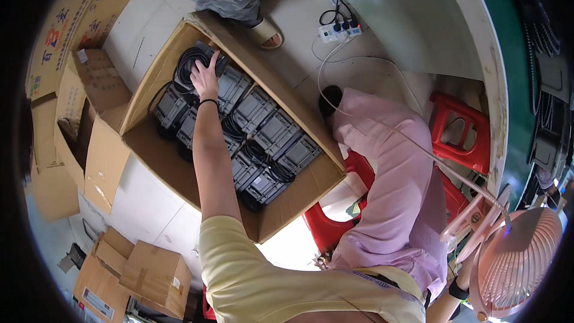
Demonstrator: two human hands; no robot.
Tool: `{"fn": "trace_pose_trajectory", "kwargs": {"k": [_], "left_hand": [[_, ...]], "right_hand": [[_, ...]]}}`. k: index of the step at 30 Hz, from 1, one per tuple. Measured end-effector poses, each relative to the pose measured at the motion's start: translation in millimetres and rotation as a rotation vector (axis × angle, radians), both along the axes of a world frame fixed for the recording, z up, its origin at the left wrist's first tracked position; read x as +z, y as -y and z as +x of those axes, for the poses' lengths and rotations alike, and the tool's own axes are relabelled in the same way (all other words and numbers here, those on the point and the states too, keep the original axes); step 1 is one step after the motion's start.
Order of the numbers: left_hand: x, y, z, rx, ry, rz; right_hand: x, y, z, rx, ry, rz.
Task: Assembling and inspecting gray power supply boxes, installing cables, and using a screwdriver to secure components.
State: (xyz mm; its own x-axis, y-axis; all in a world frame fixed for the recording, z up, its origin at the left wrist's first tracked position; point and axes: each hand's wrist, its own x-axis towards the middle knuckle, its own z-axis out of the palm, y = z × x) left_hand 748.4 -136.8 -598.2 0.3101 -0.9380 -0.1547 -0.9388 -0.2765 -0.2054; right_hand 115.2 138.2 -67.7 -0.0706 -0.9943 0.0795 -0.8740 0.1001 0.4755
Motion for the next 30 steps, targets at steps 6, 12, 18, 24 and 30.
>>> {"fn": "trace_pose_trajectory", "kwargs": {"k": [6,12,18,24,30], "left_hand": [[-62,6,23,-0.117,-0.181,0.146],[-51,-28,17,0.044,-0.286,-0.219],[-28,-61,30,0.42,-0.585,-0.87],[-61,-57,68,0.783,-0.752,-0.83],[-118,-71,127,0.924,-1.427,-0.94]], "right_hand": [[5,3,-1,0.098,-0.324,0.107],[7,7,-6,0.01,0.01,-0.048],[13,11,-25,-0.139,0.175,-0.01],[13,10,-29,-0.24,0.348,-0.069],[15,26,-19,-0.057,0.246,-0.054]]}}
